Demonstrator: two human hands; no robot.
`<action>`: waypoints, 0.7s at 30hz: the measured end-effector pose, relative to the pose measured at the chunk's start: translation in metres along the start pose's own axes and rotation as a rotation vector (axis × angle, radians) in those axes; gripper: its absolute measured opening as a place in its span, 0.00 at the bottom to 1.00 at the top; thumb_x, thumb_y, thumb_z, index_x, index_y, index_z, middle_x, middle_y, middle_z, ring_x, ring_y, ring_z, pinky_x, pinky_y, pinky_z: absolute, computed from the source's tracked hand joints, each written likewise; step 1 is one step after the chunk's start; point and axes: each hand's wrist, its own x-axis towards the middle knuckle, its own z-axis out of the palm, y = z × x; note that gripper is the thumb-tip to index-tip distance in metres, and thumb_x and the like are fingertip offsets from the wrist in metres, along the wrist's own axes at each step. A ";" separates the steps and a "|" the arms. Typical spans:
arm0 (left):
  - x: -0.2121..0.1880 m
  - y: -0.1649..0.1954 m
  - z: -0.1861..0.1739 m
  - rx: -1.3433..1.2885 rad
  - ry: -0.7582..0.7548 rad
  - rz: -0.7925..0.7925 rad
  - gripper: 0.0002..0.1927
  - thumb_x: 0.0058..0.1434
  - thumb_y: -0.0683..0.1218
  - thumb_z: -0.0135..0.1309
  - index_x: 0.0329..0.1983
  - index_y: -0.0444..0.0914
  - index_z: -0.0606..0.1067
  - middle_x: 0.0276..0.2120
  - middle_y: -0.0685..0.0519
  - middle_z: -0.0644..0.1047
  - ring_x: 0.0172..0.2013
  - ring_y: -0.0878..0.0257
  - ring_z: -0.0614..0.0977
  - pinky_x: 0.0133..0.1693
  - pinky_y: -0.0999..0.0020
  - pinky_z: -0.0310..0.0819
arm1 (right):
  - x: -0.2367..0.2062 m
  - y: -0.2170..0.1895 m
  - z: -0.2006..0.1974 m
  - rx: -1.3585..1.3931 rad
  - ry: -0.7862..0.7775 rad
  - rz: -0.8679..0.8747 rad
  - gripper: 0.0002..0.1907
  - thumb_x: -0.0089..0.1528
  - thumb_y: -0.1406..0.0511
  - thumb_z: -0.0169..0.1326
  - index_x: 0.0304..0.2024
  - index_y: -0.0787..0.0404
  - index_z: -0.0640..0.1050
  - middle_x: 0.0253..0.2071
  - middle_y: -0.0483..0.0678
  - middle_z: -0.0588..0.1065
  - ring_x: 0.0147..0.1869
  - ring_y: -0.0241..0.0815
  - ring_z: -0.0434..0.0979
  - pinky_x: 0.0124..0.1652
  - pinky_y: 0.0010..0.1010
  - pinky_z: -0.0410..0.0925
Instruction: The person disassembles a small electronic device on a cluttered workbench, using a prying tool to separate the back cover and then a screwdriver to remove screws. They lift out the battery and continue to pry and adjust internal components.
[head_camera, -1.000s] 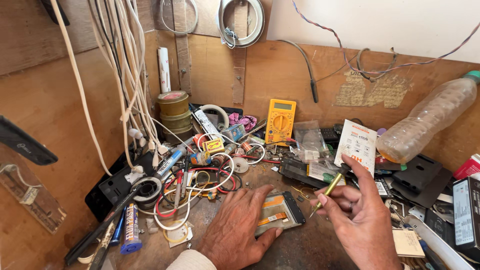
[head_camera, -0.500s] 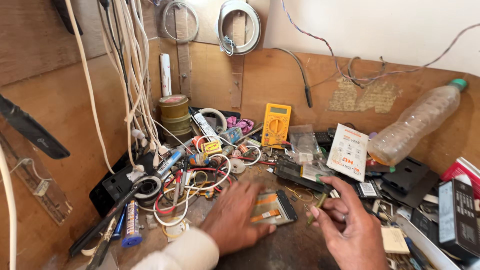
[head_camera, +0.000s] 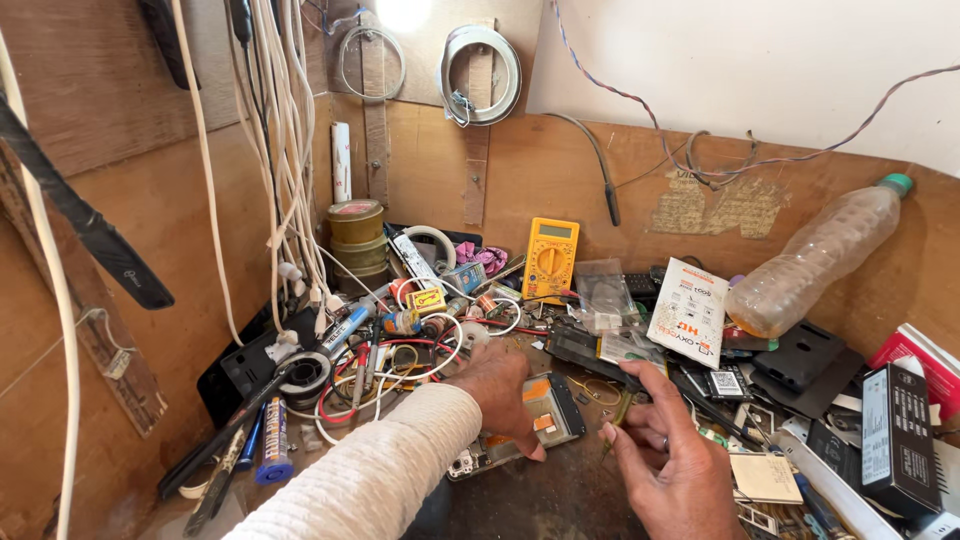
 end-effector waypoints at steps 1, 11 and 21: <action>0.001 -0.001 0.001 0.000 0.010 0.008 0.52 0.35 0.59 0.77 0.63 0.37 0.70 0.63 0.43 0.64 0.69 0.45 0.61 0.66 0.52 0.61 | 0.000 0.001 0.000 -0.001 0.006 0.011 0.40 0.55 0.73 0.62 0.69 0.47 0.67 0.33 0.50 0.83 0.39 0.34 0.85 0.37 0.28 0.78; 0.019 -0.027 0.013 -0.292 0.022 0.115 0.29 0.50 0.56 0.66 0.50 0.34 0.81 0.46 0.41 0.83 0.48 0.53 0.86 0.52 0.61 0.77 | -0.002 -0.004 0.000 -0.007 0.008 0.046 0.41 0.56 0.73 0.62 0.70 0.45 0.66 0.33 0.51 0.83 0.39 0.34 0.84 0.36 0.29 0.78; 0.030 -0.040 0.019 -0.581 -0.030 0.060 0.29 0.48 0.45 0.65 0.56 0.38 0.78 0.48 0.46 0.83 0.49 0.57 0.83 0.54 0.65 0.74 | -0.001 -0.006 0.000 -0.024 0.032 0.074 0.42 0.56 0.73 0.64 0.70 0.45 0.67 0.34 0.51 0.83 0.38 0.36 0.85 0.36 0.29 0.77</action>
